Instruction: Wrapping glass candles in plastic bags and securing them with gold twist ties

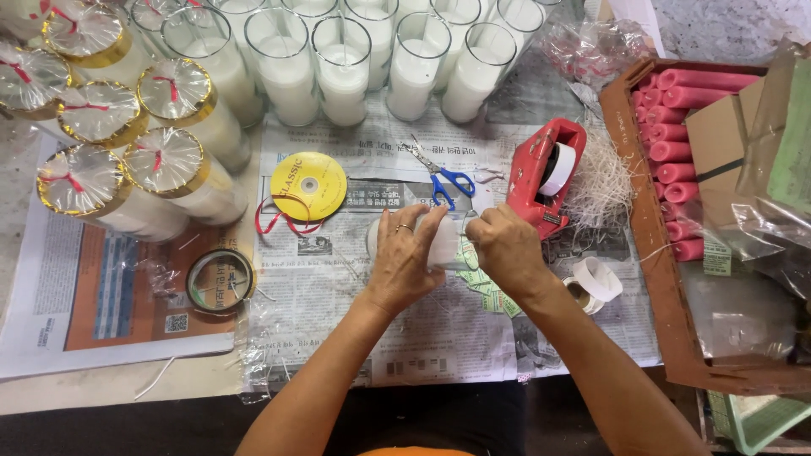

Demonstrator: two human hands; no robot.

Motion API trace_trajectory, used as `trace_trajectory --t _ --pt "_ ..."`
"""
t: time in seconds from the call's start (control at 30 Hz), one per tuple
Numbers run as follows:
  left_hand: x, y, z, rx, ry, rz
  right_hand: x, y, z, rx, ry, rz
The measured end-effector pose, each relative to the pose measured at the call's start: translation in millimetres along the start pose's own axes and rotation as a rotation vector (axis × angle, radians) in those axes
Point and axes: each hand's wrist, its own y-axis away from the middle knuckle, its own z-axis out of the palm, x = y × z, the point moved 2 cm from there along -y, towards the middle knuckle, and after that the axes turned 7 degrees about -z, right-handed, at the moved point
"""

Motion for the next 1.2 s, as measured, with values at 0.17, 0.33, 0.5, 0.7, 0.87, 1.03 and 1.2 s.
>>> trace_trajectory --t 0.17,0.33,0.5,0.7,0.87,1.03,1.2 --pt "-6.2 -1.5 -20.1 0.026 0.114 -0.04 9.0 -16.6 -64.3 -0.073 -0.327 0.171" --pt "-34.1 -5.4 -55.1 0.158 0.766 -0.441 21.0 -21.4 -110.5 0.175 -0.695 0.622" --pt "-26.6 -10.0 -64.1 0.081 0.667 -0.295 48.0 -37.8 -4.7 0.152 -0.613 0.595" --pt "-51.3 -7.2 -46.8 -0.016 0.6 -0.237 104.5 -41.1 107.8 -0.27 -0.269 0.744" --pt "-48.4 -7.8 -49.6 -0.024 0.619 -0.234 109.8 -43.9 110.7 -0.632 -0.367 0.685" --pt "-51.2 -6.2 -46.0 -0.055 0.631 -0.238 108.3 -40.2 119.4 -0.743 -0.344 0.565" --pt "-50.4 -6.0 -46.5 -0.037 0.631 -0.247 96.7 -48.6 92.3 -0.622 -0.303 0.529"
